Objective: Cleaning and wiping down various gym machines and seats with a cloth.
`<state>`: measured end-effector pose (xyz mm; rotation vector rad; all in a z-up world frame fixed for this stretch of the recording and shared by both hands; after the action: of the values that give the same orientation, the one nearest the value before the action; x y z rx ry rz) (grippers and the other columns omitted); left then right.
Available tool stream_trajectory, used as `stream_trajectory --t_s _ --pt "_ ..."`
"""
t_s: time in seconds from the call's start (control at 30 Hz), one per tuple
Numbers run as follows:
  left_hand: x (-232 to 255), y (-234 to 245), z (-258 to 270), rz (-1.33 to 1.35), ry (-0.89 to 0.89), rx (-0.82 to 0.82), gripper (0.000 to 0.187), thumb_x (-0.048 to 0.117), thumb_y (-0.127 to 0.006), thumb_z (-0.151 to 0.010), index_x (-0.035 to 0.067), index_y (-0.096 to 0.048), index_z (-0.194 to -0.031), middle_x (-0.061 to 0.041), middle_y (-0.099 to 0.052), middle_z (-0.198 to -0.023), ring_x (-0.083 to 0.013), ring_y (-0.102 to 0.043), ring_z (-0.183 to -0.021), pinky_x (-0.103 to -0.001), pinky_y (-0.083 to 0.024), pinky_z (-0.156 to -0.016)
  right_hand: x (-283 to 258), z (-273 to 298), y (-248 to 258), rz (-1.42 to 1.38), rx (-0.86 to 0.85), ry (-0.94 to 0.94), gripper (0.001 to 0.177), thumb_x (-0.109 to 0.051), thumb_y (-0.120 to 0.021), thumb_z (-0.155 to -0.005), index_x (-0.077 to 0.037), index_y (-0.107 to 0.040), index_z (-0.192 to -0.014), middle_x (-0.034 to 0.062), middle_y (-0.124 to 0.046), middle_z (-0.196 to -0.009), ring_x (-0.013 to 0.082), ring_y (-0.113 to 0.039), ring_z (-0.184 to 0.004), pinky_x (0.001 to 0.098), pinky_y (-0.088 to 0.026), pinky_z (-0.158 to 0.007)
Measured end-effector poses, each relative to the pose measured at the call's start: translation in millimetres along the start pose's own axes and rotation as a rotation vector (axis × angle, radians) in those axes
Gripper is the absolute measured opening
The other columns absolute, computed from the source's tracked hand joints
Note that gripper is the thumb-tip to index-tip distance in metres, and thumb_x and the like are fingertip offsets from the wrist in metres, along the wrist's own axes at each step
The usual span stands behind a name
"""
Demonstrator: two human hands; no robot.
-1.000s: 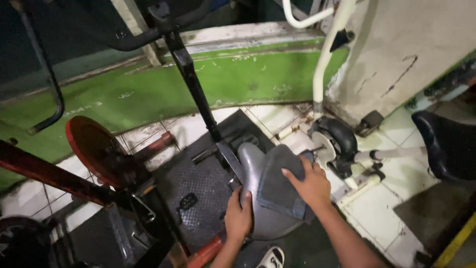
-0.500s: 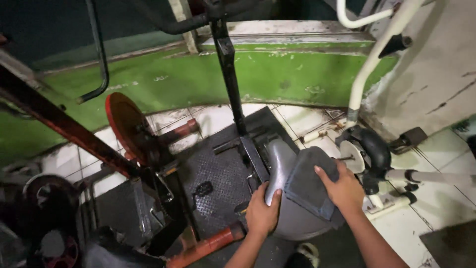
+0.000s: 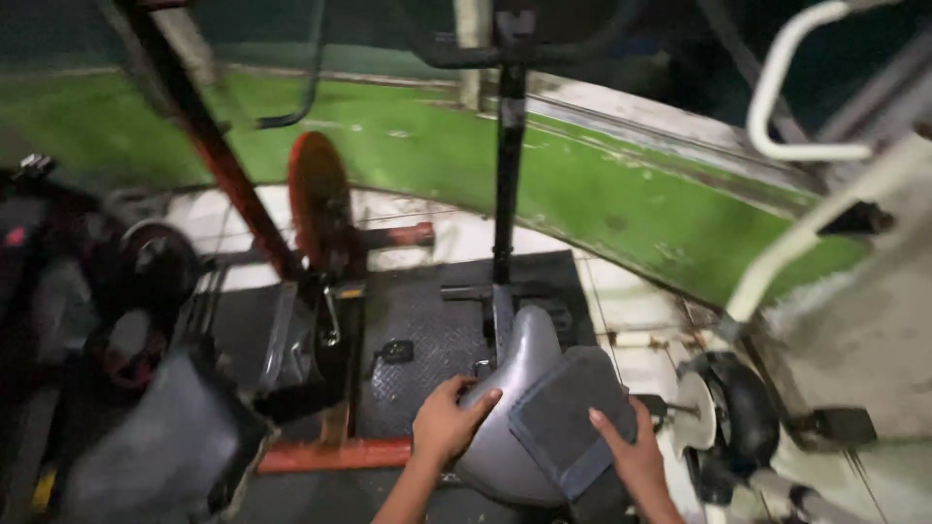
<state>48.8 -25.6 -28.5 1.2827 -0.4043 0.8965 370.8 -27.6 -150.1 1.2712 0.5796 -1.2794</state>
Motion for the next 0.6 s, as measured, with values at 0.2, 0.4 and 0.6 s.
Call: stream_trajectory --t_s 0.2,0.4,0.6 --pt "-6.7 -18.4 7.0 0.115 0.263 0.048 0.077 0.071 -0.074 -0.067 0.02 -0.073 -0.125 -0.018 -0.073 -0.119 -0.0346 -0.07 -0.115 -0.044 -0.054 -0.099 -10.0 -0.4 0.6 -0.006 0.087 0.159 0.078 -0.045 -0.084 -0.077 0.001 -0.06 -0.136 0.0201 -0.07 -0.124 0.0283 -0.065 -0.115 0.0368 -0.048 -0.099" --pt "-4.5 -54.1 8.4 0.151 0.266 0.131 0.077 0.073 -0.075 -0.064 0.019 -0.075 -0.12 -0.017 -0.075 -0.117 -0.034 -0.072 -0.113 -0.043 -0.055 -0.098 31.7 -42.4 18.3 0.109 0.079 0.287 0.075 -0.045 -0.085 -0.078 0.002 -0.063 -0.132 0.0191 -0.071 -0.121 0.0246 -0.066 -0.112 0.0358 -0.049 -0.099" --pt "14.1 -53.9 12.9 0.131 0.25 0.051 0.082 0.077 -0.073 -0.066 0.016 -0.074 -0.121 -0.022 -0.074 -0.115 -0.0367 -0.071 -0.111 -0.045 -0.054 -0.098 17.3 -61.9 51.0 -0.014 -0.037 0.205 0.077 -0.053 -0.079 -0.079 0.0 -0.063 -0.132 0.0206 -0.073 -0.119 0.0318 -0.067 -0.11 0.042 -0.05 -0.096"
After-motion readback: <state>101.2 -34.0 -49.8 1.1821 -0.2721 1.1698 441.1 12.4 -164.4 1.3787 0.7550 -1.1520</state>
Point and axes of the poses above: each hand's wrist, its own z-axis away from the middle knuckle, its own y-axis out of the back of the hand, x = y × z, the point moved 2 cm from there along -z, towards the middle knuckle
